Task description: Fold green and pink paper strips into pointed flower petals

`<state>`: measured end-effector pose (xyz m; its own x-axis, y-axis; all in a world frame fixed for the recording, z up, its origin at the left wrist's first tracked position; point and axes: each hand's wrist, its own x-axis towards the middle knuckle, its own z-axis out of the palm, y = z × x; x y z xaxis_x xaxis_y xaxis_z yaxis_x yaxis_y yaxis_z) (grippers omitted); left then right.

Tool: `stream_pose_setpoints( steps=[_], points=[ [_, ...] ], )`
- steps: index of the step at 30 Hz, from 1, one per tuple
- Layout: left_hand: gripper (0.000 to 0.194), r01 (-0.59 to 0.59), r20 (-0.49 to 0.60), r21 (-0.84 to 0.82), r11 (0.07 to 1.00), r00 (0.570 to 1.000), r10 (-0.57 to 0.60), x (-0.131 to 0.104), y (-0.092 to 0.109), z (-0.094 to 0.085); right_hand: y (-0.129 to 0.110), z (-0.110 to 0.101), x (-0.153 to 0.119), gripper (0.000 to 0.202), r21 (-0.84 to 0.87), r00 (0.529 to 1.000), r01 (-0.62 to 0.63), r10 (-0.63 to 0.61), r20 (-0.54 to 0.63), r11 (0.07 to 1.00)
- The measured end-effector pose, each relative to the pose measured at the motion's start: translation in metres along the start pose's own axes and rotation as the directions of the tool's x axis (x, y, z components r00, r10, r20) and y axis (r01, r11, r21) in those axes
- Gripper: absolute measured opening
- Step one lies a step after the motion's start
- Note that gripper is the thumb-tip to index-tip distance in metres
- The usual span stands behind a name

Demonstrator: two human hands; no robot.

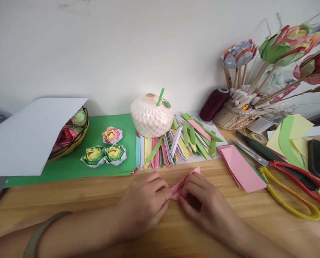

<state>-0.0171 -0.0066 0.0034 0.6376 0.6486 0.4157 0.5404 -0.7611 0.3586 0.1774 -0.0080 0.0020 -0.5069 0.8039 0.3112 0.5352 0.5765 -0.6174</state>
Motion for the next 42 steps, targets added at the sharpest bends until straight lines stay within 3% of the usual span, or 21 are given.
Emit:
stream_pose_setpoints(
  steps=[13,16,21,28,32,35,39,42],
  points=[
    [0.023,-0.119,0.035,0.233,0.965,0.993,0.114,-0.009,0.012,0.000,0.002,-0.001,-0.001,0.017,-0.093,1.000,0.011,-0.012,-0.003,0.996],
    [0.024,-0.142,0.018,0.282,0.949,0.990,0.143,-0.011,0.012,0.002,0.005,-0.009,-0.003,0.011,-0.115,0.994,0.076,-0.066,0.086,0.990],
    [0.023,-0.132,0.065,0.377,0.917,0.991,0.116,-0.010,0.007,-0.001,0.006,-0.022,-0.004,0.019,-0.091,0.928,0.271,-0.236,0.288,0.958],
    [0.020,-0.016,0.058,0.346,0.938,0.998,-0.005,-0.003,0.001,-0.005,-0.009,-0.023,-0.001,0.033,-0.015,0.880,0.154,-0.131,0.456,0.988],
    [0.027,0.031,0.044,0.277,0.960,0.998,-0.045,0.000,-0.002,-0.002,-0.006,-0.023,-0.002,0.024,0.094,0.918,0.100,-0.129,0.374,0.990],
    [0.029,0.006,-0.022,0.203,0.979,1.000,-0.002,0.000,-0.006,0.003,0.000,-0.021,-0.004,0.028,0.116,0.972,0.030,-0.056,0.228,0.993],
    [0.024,-0.107,-0.078,0.217,0.970,0.989,0.126,0.001,-0.009,0.005,0.004,-0.016,-0.004,0.021,-0.018,0.989,-0.138,0.139,0.055,0.990],
    [0.022,-0.141,-0.061,0.208,0.968,0.986,0.156,0.002,-0.009,0.002,0.003,-0.011,-0.001,0.017,-0.167,0.982,-0.187,0.188,-0.009,0.968]
  ],
)
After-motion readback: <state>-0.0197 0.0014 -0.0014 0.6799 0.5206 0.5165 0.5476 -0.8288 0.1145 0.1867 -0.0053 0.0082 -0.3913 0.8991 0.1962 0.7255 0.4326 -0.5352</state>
